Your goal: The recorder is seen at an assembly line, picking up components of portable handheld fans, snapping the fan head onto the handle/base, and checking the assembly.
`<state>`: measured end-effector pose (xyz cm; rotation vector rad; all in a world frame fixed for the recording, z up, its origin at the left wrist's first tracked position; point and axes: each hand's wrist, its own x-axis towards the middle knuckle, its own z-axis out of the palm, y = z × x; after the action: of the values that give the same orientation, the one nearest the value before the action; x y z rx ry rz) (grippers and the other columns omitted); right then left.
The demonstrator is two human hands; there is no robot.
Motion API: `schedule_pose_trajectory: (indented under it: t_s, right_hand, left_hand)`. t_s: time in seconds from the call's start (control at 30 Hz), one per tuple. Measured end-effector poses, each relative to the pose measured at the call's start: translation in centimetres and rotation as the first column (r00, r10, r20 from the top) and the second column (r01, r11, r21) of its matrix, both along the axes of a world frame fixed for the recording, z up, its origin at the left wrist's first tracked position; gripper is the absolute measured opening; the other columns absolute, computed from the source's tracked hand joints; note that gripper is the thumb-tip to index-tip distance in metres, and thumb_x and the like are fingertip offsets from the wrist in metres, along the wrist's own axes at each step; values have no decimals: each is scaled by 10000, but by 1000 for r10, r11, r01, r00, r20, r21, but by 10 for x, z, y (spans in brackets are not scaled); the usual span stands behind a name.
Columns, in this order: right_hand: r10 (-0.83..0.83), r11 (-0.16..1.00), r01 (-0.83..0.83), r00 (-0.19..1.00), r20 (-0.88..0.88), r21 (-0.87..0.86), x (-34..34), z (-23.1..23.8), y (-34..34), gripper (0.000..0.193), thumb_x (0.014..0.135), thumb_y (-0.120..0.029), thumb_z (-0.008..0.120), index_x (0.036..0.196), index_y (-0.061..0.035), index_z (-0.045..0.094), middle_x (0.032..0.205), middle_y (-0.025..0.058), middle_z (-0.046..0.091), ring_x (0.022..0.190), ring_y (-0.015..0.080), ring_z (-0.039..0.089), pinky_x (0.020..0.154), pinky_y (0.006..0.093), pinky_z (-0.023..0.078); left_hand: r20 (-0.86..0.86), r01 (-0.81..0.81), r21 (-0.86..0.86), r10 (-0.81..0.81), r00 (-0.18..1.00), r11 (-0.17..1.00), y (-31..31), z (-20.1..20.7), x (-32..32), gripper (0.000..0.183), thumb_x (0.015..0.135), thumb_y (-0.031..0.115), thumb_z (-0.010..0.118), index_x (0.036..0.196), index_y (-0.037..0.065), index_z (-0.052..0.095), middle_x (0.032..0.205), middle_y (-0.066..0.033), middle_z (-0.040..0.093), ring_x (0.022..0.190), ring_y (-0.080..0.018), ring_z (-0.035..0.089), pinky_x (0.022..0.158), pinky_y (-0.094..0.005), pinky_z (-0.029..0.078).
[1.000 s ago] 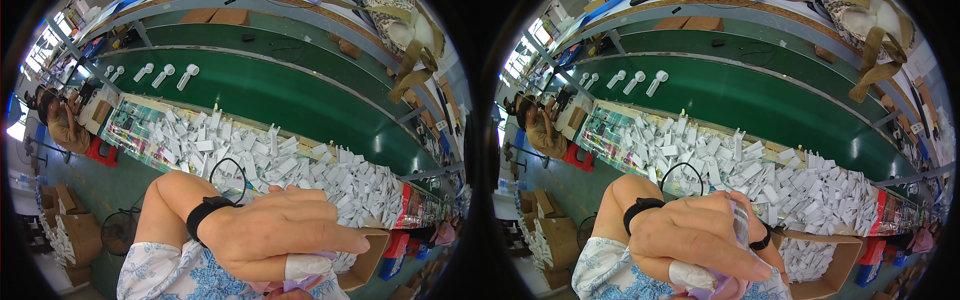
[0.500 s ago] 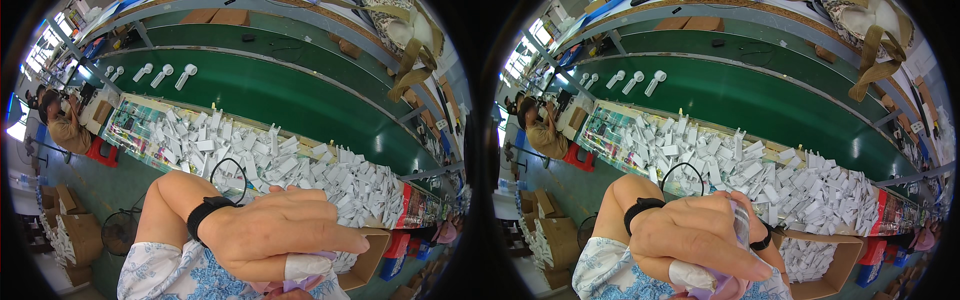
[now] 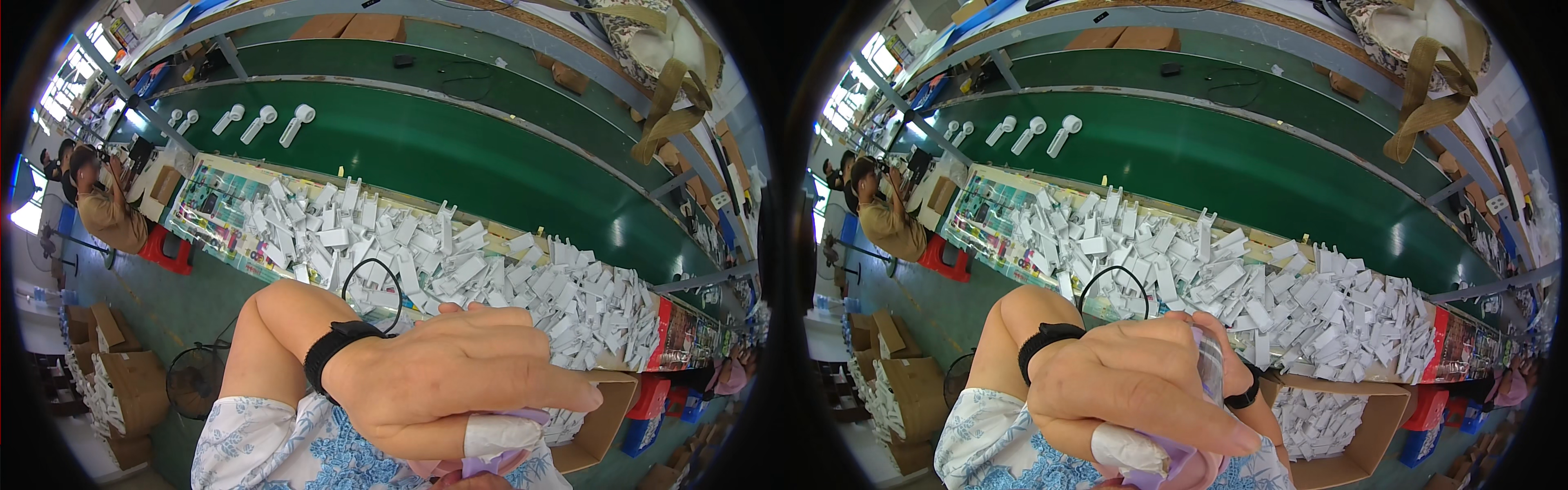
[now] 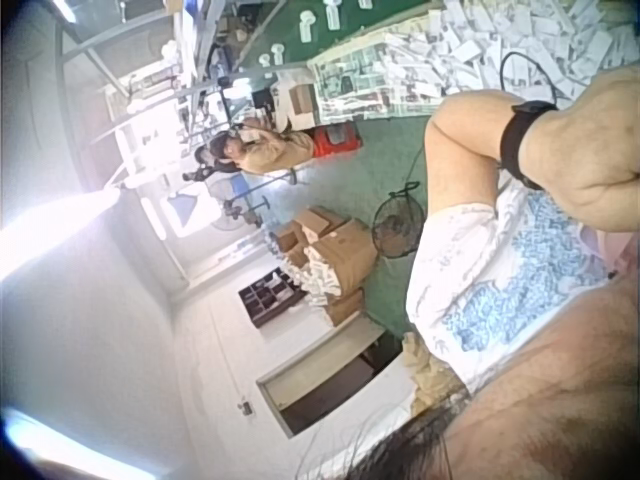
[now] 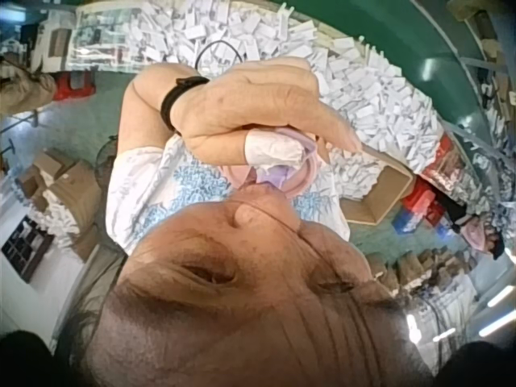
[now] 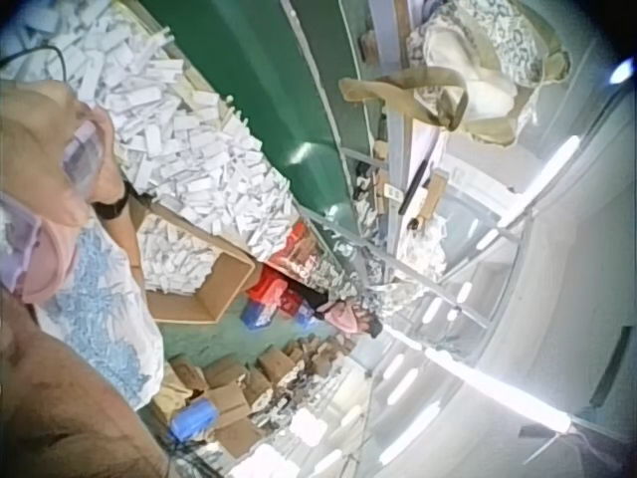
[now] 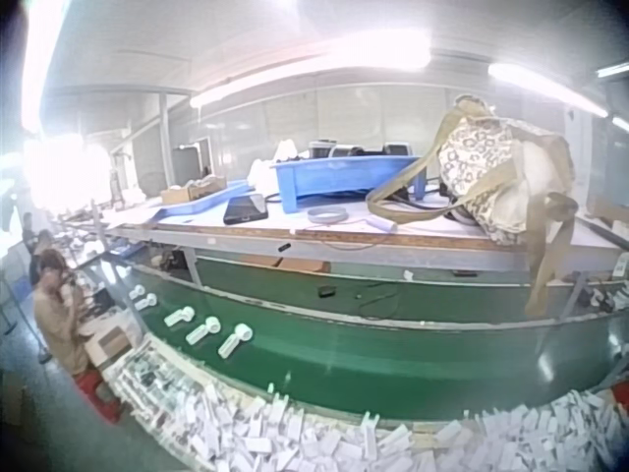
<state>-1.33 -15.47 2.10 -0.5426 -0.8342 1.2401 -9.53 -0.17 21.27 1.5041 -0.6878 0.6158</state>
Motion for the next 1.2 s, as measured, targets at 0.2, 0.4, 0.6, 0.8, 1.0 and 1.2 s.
schedule_pose_trajectory:
  t_s: [0.2,0.4,0.6,0.8,1.0,1.2]
  right_hand:
    - [-27,996,28,1000,10,-82,-3,4,-4,990,617,-130,802,1370,-145,159,1368,131,284,1238,256,340,1021,402,283]
    - [-522,853,513,847,-106,-100,-36,18,22,449,758,-151,616,1165,-21,478,1066,198,583,839,347,596,718,458,497]
    - [-298,949,268,933,-200,-164,-37,13,26,613,717,-185,673,1237,-58,374,1155,167,505,957,312,535,810,442,447]
    - [-136,982,96,955,-265,-160,-20,11,31,792,676,-219,731,1308,-96,270,1244,135,427,1075,278,473,902,425,398]
    - [-109,989,74,948,-299,-125,4,20,17,978,635,-254,788,1380,-133,167,1334,104,349,1194,243,412,994,409,349]
    - [-156,981,84,881,-446,-177,7,9,4,983,641,-360,763,1386,-132,163,1325,71,366,1175,213,439,942,359,428]
  left_hand:
    - [-38,14,17,-13,999,1000,1,0,-1,343,864,165,472,1032,-118,566,751,-110,543,671,-248,478,693,-380,382]
    - [-135,12,9,-11,991,1000,5,-3,-3,365,866,179,469,1138,-61,504,802,-118,536,709,-259,483,673,-346,372]
    - [-195,8,218,35,980,976,23,-5,2,524,867,276,501,1202,-118,413,993,-178,583,866,-284,560,743,-343,412]
    - [-30,-187,376,214,976,907,23,-3,9,735,715,359,703,1255,-20,379,1053,-140,553,939,-311,529,822,-396,396]
    - [90,-290,525,286,954,800,23,-23,13,566,665,319,739,1106,24,541,1127,-126,528,1040,-328,503,886,-438,389]
    - [151,-384,637,380,912,669,7,-22,26,433,636,255,751,1029,134,617,1139,-132,517,1063,-390,464,868,-468,410]
